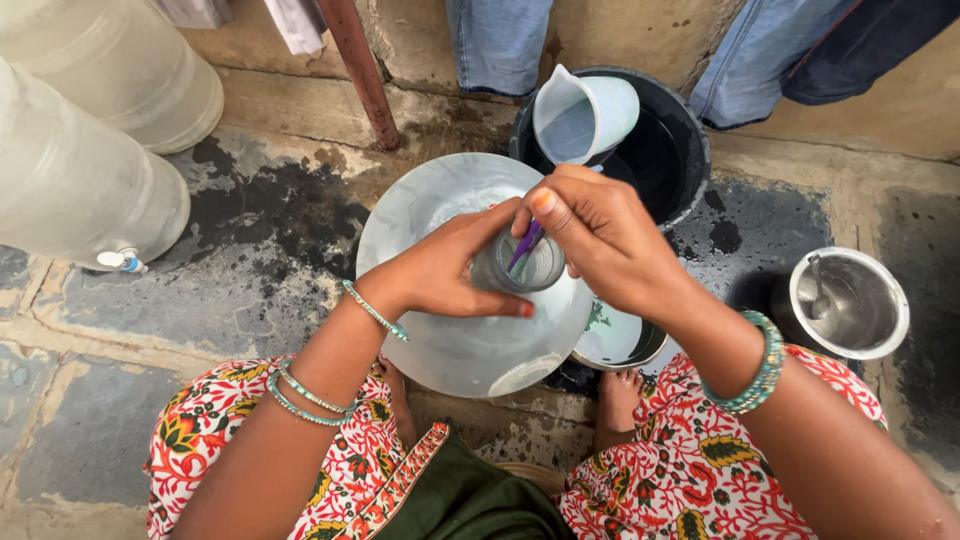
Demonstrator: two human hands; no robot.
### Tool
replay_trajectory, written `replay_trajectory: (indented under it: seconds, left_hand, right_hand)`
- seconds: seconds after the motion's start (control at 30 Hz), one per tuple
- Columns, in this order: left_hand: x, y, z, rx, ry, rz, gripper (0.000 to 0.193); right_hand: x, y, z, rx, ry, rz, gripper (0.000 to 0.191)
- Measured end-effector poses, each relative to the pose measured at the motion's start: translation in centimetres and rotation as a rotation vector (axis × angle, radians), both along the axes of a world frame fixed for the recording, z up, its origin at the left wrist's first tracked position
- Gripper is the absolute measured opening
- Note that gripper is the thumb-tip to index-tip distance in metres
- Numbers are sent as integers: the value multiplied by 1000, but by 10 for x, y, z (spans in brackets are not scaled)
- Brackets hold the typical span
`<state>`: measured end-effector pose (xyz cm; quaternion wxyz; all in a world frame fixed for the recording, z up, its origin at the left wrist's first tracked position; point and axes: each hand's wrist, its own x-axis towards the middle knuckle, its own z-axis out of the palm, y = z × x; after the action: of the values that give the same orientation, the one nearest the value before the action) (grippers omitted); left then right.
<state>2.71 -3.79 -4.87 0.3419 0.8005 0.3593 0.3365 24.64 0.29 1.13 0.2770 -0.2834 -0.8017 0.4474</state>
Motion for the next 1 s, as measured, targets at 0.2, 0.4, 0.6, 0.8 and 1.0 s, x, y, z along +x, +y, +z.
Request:
replay_trajectory:
  seconds: [0.2, 0.4, 0.6, 0.8, 1.0]
  left_hand:
    - [17, -1, 6, -25, -34, 43, 72]
    - [18, -1, 5, -54, -72, 31, 67]
    - [17, 0, 3, -14, -57, 47, 70]
    - [18, 0, 2, -52, -102, 42, 71]
    - [18, -1, 2, -94, -53, 54, 69]
  right_hand:
    - [31, -43, 77, 275, 164, -157, 43]
    - [40, -45, 49, 395, 110, -265, 44]
    - [6, -8, -6, 253, 107, -105, 39]
    - [55, -25, 59, 204, 372, -359, 41]
    - [24, -17, 27, 456, 122, -190, 47]
